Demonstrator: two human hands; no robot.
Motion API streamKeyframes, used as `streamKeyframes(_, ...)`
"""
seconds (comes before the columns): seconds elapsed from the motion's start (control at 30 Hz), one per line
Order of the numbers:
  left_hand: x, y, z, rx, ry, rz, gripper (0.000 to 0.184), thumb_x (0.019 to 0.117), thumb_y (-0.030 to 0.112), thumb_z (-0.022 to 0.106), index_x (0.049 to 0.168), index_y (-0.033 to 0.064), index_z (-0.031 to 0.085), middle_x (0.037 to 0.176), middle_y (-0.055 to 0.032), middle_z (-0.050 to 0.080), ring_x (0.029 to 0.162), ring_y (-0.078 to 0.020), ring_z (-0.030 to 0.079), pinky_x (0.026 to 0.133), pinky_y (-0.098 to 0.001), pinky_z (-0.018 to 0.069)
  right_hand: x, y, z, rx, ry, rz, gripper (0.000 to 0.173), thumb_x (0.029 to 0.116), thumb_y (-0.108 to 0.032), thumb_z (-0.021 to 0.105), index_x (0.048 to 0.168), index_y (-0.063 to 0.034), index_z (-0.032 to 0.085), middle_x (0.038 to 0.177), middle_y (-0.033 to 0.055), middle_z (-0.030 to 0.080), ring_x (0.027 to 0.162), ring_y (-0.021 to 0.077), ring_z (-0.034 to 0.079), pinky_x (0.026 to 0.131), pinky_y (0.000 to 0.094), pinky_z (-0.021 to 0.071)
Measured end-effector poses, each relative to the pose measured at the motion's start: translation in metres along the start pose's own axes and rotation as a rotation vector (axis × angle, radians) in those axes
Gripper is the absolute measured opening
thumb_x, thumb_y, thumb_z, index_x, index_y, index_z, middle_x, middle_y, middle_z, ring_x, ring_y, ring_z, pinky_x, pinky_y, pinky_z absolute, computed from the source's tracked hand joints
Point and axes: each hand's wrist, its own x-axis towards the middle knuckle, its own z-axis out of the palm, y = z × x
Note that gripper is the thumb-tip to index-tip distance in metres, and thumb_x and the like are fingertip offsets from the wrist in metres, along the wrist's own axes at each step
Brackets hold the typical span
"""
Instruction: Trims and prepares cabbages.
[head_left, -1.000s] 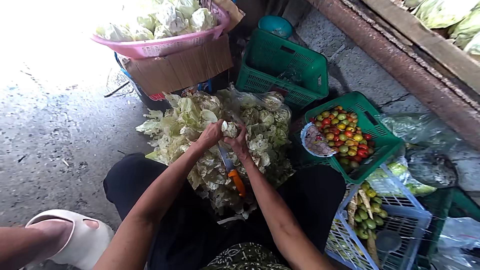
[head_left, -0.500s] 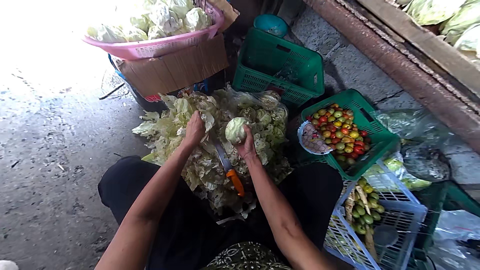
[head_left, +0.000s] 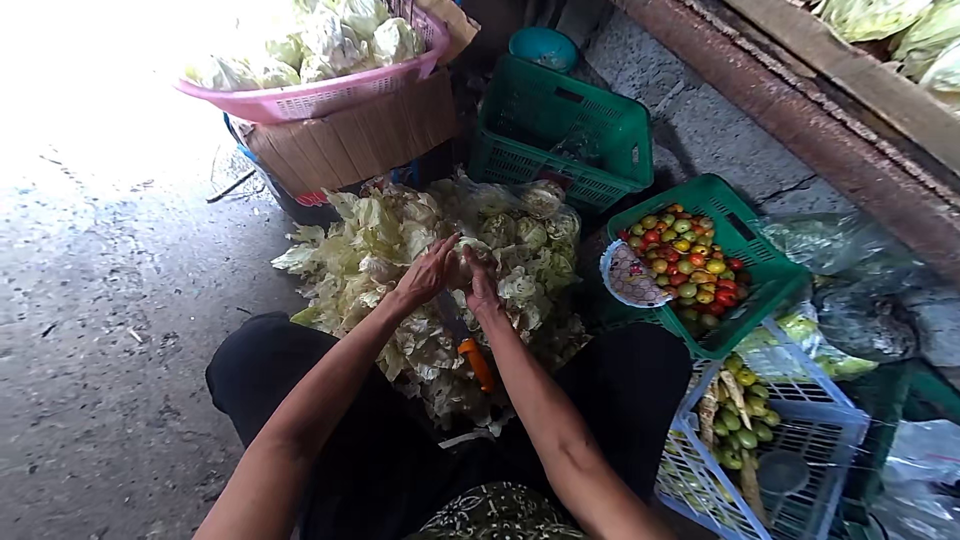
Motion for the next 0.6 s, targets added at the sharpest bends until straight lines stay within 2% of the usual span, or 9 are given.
streamKeyframes(0.1,-0.003,0.006,0.0,0.064,0.051,-0.013,0.044,0.1111,0.017,0.035,0.15,-0.0004,0.045,0.139,-0.0263,0.059,0.105,-0.0448,0.069,0.089,-0.0579,0.055,-0.002,0.006,0.002,0.004,0.051,-0.043,0.08,0.0835,-0.026,0.083,0.147,-0.0194,0.035,0.132,0.0145,0.056,0.109,0.0286,0.061,0.082,0.0489,0.0552)
streamKeyframes(0.17,-0.006,0.011,-0.002,0.094,0.093,-0.079,0.039,0.1114,0.017,0.037,0.137,-0.0076,0.053,0.113,-0.0316,0.068,0.094,-0.0493,0.07,0.084,-0.0605,0.0553,-0.003,0.009,0.004,0.049,0.068,-0.035,0.081,0.0841,-0.022,0.081,0.149,-0.0191,0.032,0.133,0.0158,0.055,0.11,0.0297,0.06,0.083,0.0497,0.0547)
streamKeyframes(0.2,-0.006,0.014,-0.003,0.118,0.095,-0.132,0.039,0.112,0.019,0.036,0.131,-0.0096,0.055,0.103,-0.0327,0.068,0.09,-0.0503,0.07,0.081,-0.0608,0.0552,-0.003,0.012,0.003,0.07,0.065,-0.032,0.085,0.0835,-0.02,0.08,0.151,-0.02,0.029,0.135,0.0163,0.054,0.112,0.0302,0.059,0.085,0.0504,0.0544)
streamKeyframes(0.23,-0.006,0.016,-0.005,0.145,0.083,-0.183,0.04,0.1126,0.021,0.035,0.128,-0.0101,0.055,0.098,-0.0331,0.067,0.09,-0.0507,0.07,0.08,-0.0613,0.0551,-0.001,0.014,0.002,0.09,0.055,-0.029,0.087,0.0831,-0.019,0.079,0.152,-0.021,0.026,0.137,0.0166,0.053,0.113,0.0305,0.059,0.086,0.0508,0.0542)
streamKeyframes(0.3,-0.005,0.017,-0.007,0.245,0.054,-0.247,0.039,0.1127,0.022,0.033,0.125,-0.009,0.053,0.097,-0.0319,0.067,0.088,-0.0497,0.07,0.075,-0.061,0.0552,0.002,0.018,0.0,0.126,0.031,-0.019,0.088,0.0834,-0.02,0.077,0.154,-0.0228,0.026,0.138,0.0158,0.053,0.115,0.0295,0.059,0.087,0.0496,0.0542)
streamKeyframes(0.4,-0.006,0.015,-0.007,0.342,0.084,-0.227,0.035,0.1119,0.018,0.034,0.12,-0.0102,0.053,0.098,-0.0309,0.066,0.086,-0.0483,0.07,0.07,-0.059,0.0554,0.003,0.021,-0.002,0.176,-0.006,0.005,0.078,0.085,-0.022,0.073,0.151,-0.0201,0.032,0.134,0.0137,0.056,0.113,0.0262,0.059,0.089,0.0466,0.0542)
streamKeyframes(0.53,-0.006,0.015,-0.009,0.304,0.058,-0.284,0.038,0.1127,0.023,0.031,0.123,-0.0097,0.049,0.097,-0.0322,0.065,0.088,-0.0504,0.069,0.074,-0.0606,0.0553,0.0,0.022,0.0,0.213,-0.029,0.021,0.047,0.0913,-0.023,0.065,0.135,-0.0122,0.049,0.121,0.0103,0.061,0.106,0.0208,0.061,0.087,0.041,0.0544)
streamKeyframes(0.6,-0.005,0.016,-0.01,0.291,0.037,-0.324,0.039,0.113,0.023,0.031,0.125,-0.0092,0.049,0.099,-0.0327,0.065,0.091,-0.0508,0.069,0.076,-0.061,0.055,0.001,0.025,-0.001,0.227,-0.033,0.02,0.05,0.0897,-0.024,0.065,0.136,-0.0122,0.048,0.122,0.0112,0.06,0.106,0.0214,0.061,0.088,0.042,0.0543)
